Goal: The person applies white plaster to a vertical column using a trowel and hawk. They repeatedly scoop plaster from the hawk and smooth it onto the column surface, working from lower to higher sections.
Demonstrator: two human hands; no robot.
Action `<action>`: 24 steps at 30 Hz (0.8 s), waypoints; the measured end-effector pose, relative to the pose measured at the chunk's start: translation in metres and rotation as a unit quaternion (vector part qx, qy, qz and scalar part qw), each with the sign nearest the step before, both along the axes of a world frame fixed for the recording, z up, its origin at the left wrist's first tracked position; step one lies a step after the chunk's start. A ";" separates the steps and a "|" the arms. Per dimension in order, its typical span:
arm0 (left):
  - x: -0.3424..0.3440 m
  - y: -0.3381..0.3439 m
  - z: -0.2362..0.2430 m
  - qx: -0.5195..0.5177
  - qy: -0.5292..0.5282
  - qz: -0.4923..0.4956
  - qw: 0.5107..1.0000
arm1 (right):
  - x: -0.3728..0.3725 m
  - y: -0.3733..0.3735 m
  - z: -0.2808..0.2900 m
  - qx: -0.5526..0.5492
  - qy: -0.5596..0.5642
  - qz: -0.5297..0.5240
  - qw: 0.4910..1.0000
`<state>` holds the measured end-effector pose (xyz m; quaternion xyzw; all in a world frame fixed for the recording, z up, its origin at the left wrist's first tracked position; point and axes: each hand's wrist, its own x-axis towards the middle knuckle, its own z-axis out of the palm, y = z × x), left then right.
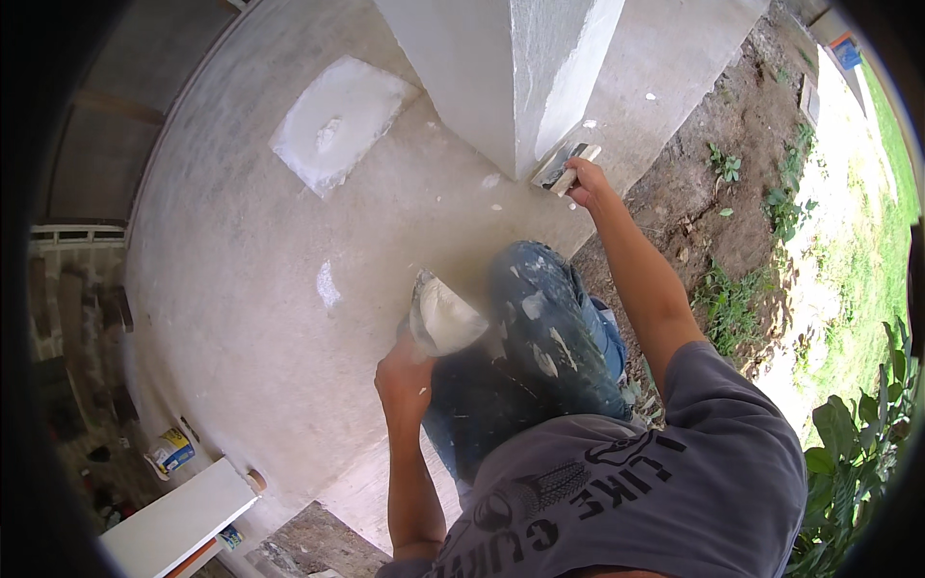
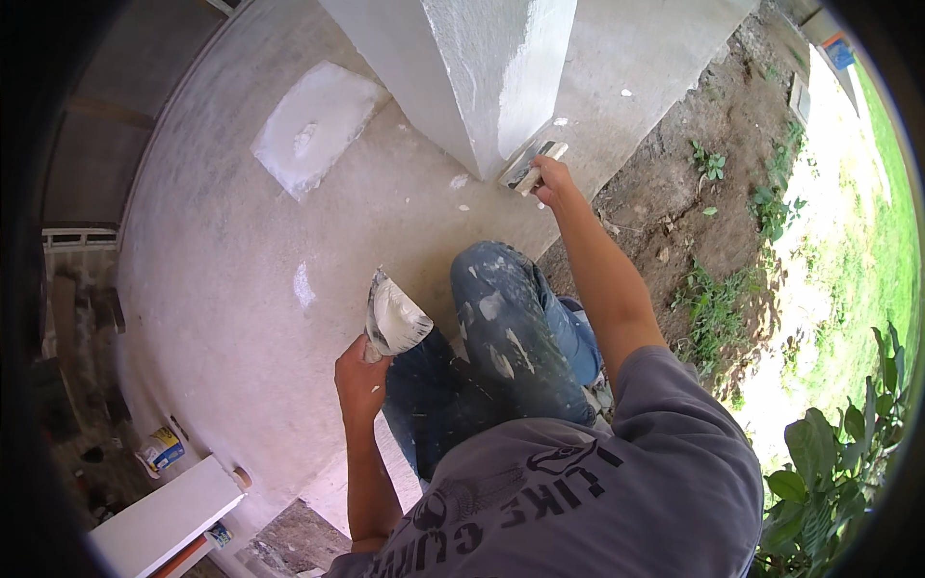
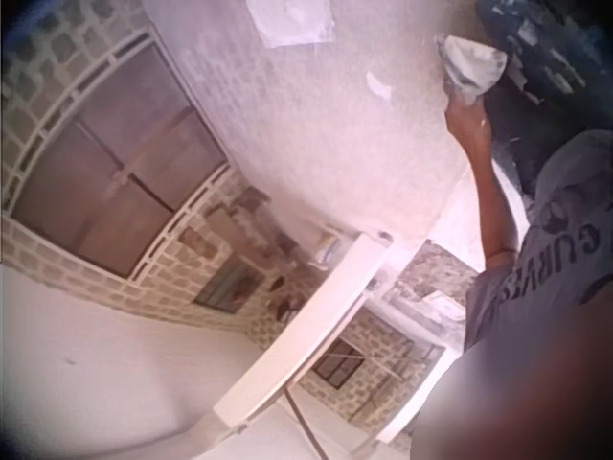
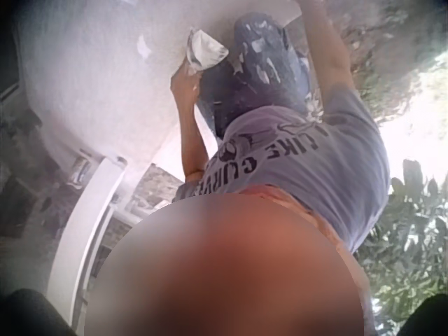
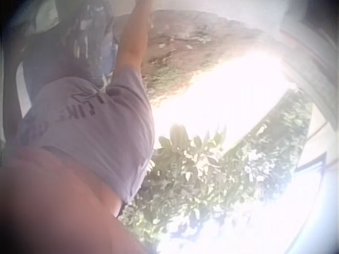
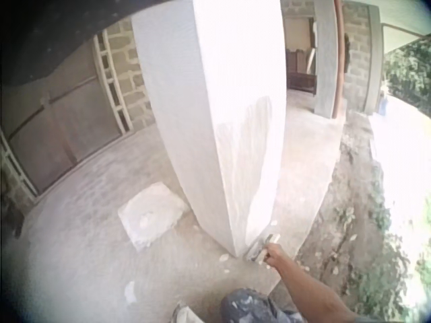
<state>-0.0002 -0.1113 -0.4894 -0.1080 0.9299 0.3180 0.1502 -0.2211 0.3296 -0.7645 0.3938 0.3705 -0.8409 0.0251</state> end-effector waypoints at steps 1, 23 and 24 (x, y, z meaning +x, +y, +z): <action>0.002 -0.002 -0.002 -0.002 0.001 0.003 1.000 | -0.008 -0.002 -0.001 0.005 -0.007 -0.002 1.000; -0.010 0.013 -0.003 -0.019 -0.004 -0.017 1.000 | -0.037 -0.014 0.077 0.041 0.036 -0.018 0.998; -0.008 0.013 -0.004 -0.026 0.003 -0.026 0.999 | -0.037 -0.010 0.108 0.055 0.047 -0.015 0.997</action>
